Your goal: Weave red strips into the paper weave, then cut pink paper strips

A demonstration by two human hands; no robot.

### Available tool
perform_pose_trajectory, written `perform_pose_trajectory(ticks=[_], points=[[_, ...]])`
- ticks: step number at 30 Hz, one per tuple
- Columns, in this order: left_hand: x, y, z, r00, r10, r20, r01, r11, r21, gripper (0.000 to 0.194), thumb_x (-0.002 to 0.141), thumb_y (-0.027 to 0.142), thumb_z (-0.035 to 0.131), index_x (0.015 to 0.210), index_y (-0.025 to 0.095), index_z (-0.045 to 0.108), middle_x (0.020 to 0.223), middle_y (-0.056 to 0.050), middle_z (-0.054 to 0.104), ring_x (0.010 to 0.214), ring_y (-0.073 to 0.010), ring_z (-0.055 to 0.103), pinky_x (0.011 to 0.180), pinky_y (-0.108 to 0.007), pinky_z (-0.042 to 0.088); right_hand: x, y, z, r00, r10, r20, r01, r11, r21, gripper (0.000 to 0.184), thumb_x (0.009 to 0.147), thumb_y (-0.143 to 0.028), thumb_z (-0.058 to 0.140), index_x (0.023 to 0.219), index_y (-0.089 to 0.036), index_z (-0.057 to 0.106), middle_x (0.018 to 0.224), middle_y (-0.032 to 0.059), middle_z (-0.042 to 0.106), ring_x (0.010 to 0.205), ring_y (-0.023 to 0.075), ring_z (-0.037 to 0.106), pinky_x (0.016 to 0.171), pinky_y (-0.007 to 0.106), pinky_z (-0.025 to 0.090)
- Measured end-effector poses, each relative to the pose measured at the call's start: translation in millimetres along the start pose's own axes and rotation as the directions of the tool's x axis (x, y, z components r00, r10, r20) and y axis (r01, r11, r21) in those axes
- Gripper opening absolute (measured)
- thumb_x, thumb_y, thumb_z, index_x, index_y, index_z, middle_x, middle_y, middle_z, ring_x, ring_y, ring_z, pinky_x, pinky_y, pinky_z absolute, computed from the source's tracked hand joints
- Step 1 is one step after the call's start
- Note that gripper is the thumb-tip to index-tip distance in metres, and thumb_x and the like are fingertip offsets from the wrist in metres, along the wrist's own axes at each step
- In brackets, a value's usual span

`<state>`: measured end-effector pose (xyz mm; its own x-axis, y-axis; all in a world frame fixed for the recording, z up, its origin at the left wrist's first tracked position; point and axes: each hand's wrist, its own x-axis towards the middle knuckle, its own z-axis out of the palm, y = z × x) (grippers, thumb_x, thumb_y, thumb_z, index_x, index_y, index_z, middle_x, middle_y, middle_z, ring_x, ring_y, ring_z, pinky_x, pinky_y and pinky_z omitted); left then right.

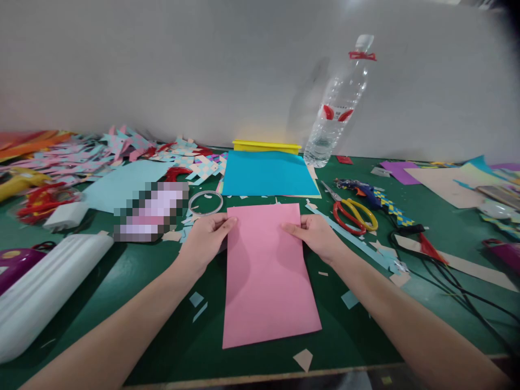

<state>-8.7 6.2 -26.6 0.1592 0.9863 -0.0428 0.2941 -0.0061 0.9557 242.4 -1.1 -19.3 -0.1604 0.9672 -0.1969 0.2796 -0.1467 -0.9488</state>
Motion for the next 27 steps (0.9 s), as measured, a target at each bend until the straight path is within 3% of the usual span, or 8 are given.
perform_pose_trajectory(ticks=[12,16,20,24,27], points=[[0.2,-1.6,0.5,1.0,0.011,-0.017,-0.011,0.999,0.035,0.029,0.087,0.045,0.051,0.084,0.02,0.066,0.077,-0.003,0.065,0.074,-0.0198,0.058,0.063,-0.028,0.042,-0.7,-0.6,-1.1,1.0,-0.005,0.013,0.005,1.0,-0.003,0.033,0.072,-0.052,0.068,0.071,-0.019,0.069,0.078,0.0066,0.072,0.067,0.0192,0.065,0.059,0.03,0.05],[1.4,-0.5,-0.1,0.988,0.115,-0.102,-0.09,0.971,0.219,0.03,0.087,0.043,0.05,0.071,0.019,0.059,0.067,-0.001,0.06,0.065,-0.0186,0.054,0.057,-0.027,0.037,0.0,-0.5,-2.1,1.0,-0.004,0.031,0.002,0.999,0.05,0.033,0.077,-0.05,0.064,0.069,-0.019,0.069,0.076,0.0053,0.071,0.067,0.018,0.065,0.062,0.03,0.05],[1.4,3.2,0.0,0.952,0.253,-0.175,-0.145,0.871,0.47,0.034,0.088,0.039,0.047,0.061,0.019,0.051,0.053,0.002,0.045,0.053,-0.0158,0.046,0.051,-0.027,0.03,-0.2,-1.2,-4.4,0.992,-0.02,0.123,0.001,0.988,0.153,0.034,0.083,-0.049,0.058,0.074,-0.018,0.069,0.079,0.006,0.071,0.072,0.0177,0.066,0.069,0.031,0.051],[-2.7,6.5,1.6,0.887,0.399,-0.233,-0.213,0.801,0.56,0.028,0.091,0.036,0.044,0.084,0.017,0.062,0.062,0.0,0.057,0.055,-0.0152,0.05,0.053,-0.026,0.036,-0.8,-3.3,-7.0,0.982,-0.042,0.185,0.0,0.975,0.224,0.03,0.083,-0.046,0.059,0.091,-0.019,0.07,0.091,0.0064,0.071,0.08,0.0173,0.066,0.076,0.032,0.052],[-5.7,7.5,2.3,0.869,0.437,-0.232,-0.252,0.794,0.553,0.029,0.091,0.035,0.044,0.098,0.017,0.065,0.075,-0.002,0.066,0.06,-0.0147,0.055,0.057,-0.025,0.041,0.9,-3.3,-7.8,0.99,-0.093,0.109,0.067,0.972,0.224,0.034,0.076,-0.04,0.069,0.105,-0.023,0.066,0.1,0.0055,0.07,0.087,0.0179,0.066,0.082,0.034,0.052]])
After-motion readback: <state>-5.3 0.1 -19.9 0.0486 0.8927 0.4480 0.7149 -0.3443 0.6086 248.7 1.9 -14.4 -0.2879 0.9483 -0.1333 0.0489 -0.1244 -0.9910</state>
